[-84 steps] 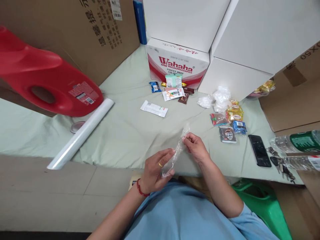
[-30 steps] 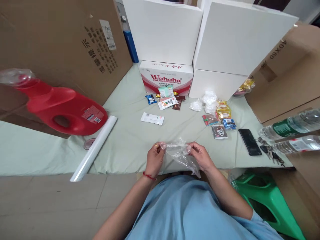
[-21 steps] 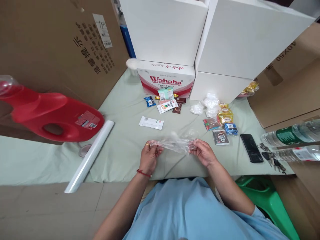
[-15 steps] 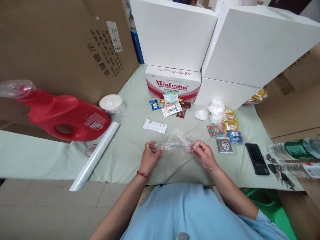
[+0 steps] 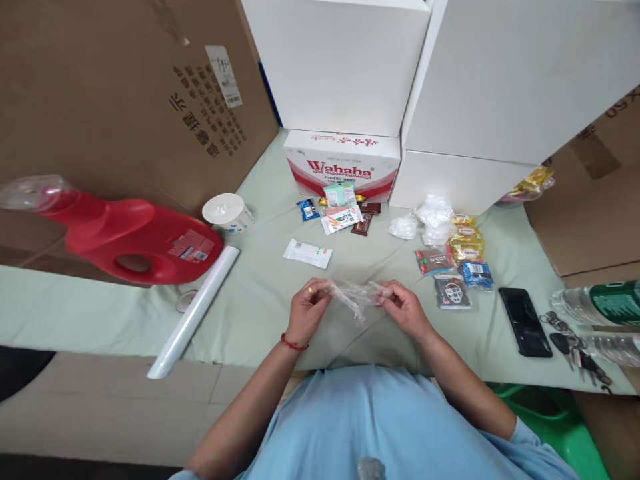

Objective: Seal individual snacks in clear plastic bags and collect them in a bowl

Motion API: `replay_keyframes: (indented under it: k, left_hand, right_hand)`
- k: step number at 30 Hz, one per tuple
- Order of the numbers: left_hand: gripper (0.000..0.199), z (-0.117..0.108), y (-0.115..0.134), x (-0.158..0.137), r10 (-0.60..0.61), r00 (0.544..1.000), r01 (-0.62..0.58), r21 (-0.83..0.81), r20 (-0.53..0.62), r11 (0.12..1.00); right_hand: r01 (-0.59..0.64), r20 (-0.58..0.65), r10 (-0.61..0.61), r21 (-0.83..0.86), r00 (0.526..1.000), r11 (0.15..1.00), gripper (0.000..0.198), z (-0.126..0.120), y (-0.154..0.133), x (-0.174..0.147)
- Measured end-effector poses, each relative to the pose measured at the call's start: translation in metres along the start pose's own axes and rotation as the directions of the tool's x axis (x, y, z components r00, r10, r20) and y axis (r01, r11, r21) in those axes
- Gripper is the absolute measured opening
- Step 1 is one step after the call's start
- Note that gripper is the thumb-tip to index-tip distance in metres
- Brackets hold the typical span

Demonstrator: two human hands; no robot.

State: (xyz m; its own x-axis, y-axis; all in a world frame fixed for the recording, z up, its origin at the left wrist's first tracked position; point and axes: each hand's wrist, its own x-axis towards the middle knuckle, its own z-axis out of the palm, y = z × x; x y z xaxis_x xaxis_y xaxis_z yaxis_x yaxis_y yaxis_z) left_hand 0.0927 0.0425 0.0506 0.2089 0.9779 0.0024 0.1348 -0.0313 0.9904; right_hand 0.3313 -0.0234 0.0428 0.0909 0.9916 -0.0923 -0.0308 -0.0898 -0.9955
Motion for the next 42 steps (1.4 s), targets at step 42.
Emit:
replay_keyframes:
  k: [42]
  left_hand:
    - [0.054,0.010,-0.064,-0.064,0.102,0.919,-0.393,0.886,0.380,0.245]
  right_hand:
    - [0.206,0.229,0.010,-0.894,0.973,0.397,0.021,-0.012,-0.018,0.062]
